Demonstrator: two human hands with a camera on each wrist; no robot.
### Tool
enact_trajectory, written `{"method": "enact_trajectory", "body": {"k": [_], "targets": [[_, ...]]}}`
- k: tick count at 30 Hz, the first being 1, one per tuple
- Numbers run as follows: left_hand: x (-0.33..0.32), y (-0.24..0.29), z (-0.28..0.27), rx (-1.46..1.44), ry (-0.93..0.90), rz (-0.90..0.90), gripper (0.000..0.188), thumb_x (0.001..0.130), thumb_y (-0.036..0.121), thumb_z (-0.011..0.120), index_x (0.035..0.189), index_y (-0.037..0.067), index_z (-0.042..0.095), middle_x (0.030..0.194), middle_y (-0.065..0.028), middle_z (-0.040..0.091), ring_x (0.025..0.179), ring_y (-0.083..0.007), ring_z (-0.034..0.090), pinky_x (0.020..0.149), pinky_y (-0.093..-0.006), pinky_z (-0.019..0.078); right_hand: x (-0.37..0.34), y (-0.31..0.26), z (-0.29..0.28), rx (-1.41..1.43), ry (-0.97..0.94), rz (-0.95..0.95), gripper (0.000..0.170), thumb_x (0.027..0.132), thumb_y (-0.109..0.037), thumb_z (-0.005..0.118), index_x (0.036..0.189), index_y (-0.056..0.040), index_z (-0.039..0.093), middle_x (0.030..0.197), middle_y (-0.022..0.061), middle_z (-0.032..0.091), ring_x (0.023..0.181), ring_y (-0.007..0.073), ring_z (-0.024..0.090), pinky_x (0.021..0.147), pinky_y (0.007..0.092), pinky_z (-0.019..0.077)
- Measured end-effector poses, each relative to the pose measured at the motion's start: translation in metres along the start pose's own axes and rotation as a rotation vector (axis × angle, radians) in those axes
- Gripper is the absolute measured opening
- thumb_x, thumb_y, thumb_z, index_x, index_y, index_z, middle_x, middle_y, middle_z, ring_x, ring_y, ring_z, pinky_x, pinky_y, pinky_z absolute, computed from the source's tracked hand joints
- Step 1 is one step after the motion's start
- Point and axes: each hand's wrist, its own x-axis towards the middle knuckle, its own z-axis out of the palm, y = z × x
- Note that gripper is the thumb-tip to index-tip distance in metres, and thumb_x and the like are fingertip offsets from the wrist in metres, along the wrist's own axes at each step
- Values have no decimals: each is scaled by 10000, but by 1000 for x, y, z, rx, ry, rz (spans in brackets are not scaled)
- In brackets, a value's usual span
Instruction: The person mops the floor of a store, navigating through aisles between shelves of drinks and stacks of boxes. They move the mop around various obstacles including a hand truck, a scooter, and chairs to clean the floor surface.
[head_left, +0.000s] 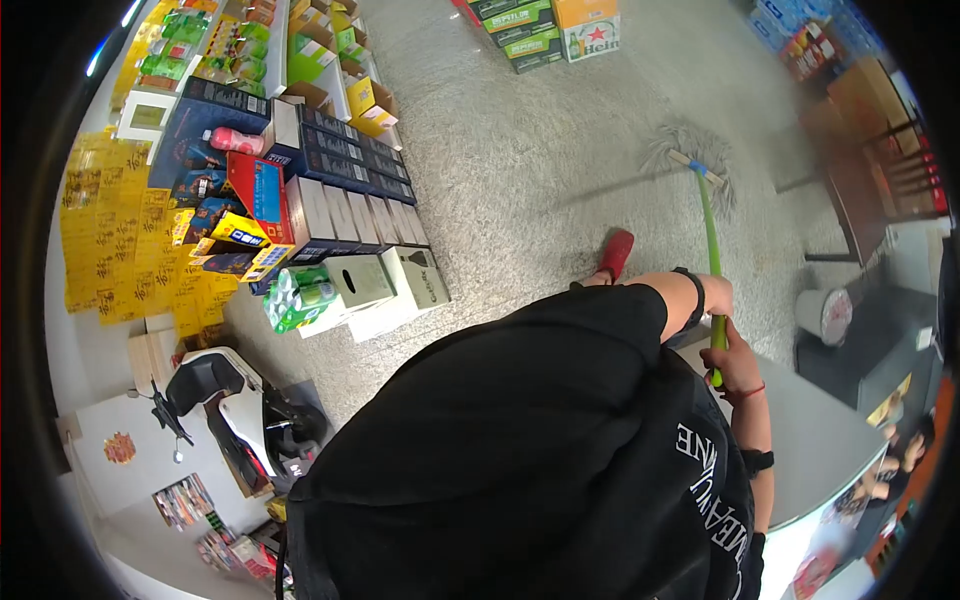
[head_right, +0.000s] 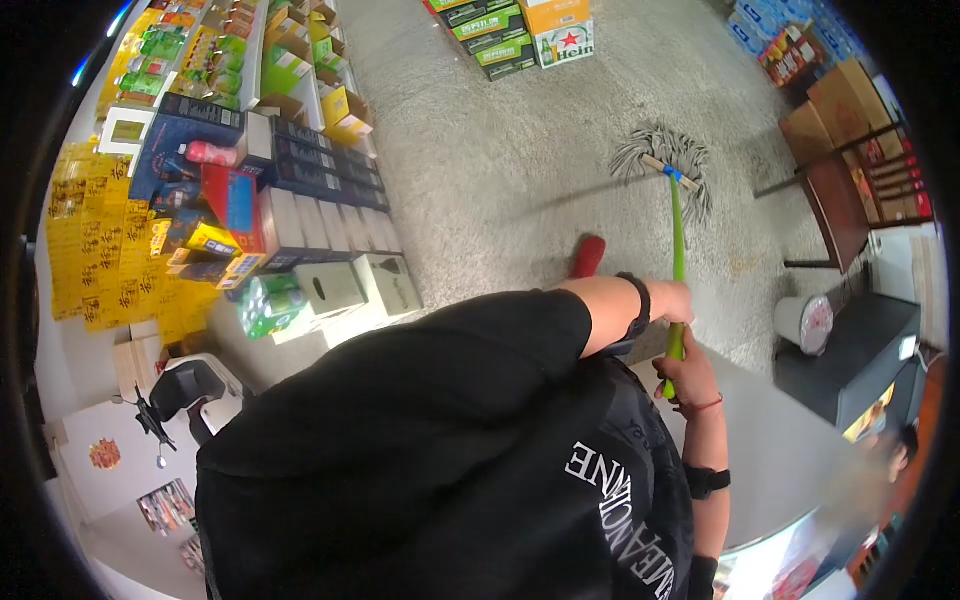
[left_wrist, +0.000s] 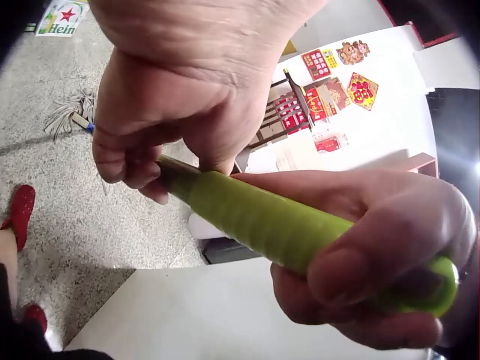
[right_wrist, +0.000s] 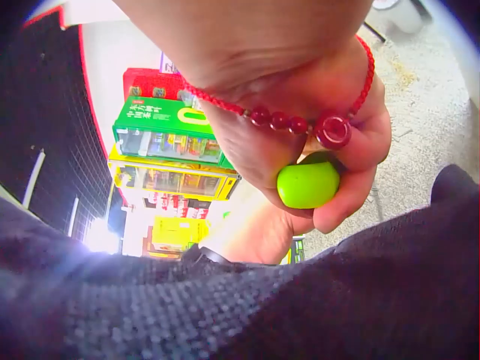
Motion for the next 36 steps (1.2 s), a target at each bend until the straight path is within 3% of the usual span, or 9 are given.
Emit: {"method": "enact_trajectory", "body": {"k": [6,12,16,19,26,29,36], "targets": [[73,-11,-101,129,25,148,265,659,257,545,729,26,653,738,-168,621,693,-307,597,607,-398,458,81,-84,-46,-62,-30,29,670,660,-11,550,1281,-83,306,662,68,471,421,160,483,355,267,428],[93,-18,-204,-47,121,7,298,667,282,567,795,28,657,800,-177,622,722,-316,600,636,-386,473,148,-162,-76,-26,-109,28,733,659,2,552,1313,-100,236,666,58,465,443,155,480,363,267,439],[114,-24,-232,4,165,48,276,685,279,564,794,44,661,798,-164,624,727,-313,600,643,-388,471,177,-183,-93,-39,-142,14,768,660,9,555,1331,-112,202,676,51,457,457,145,471,367,263,447],[142,-20,-241,32,96,17,282,697,286,563,791,39,661,786,-164,624,724,-300,601,656,-387,472,186,-197,-107,-48,-150,31,783,662,15,562,1338,-115,190,679,47,450,471,142,471,365,261,449],[182,9,-283,91,99,87,270,715,275,544,749,34,662,744,-139,628,708,-296,601,645,-387,471,212,-221,-166,-68,-136,43,779,667,7,576,1336,-99,192,672,45,457,489,137,472,365,261,448],[197,19,-310,45,107,13,255,716,264,537,721,41,661,697,-118,627,671,-277,604,627,-382,471,232,-235,-193,-104,-159,10,768,675,-8,585,1332,-97,199,674,40,457,494,133,474,368,259,449],[283,59,-380,-53,170,-39,271,726,289,548,651,44,639,644,-79,618,609,-221,595,595,-373,458,294,-292,-299,-195,-247,-60,750,698,-45,606,1327,-88,199,696,41,451,540,131,488,392,255,465]]}}
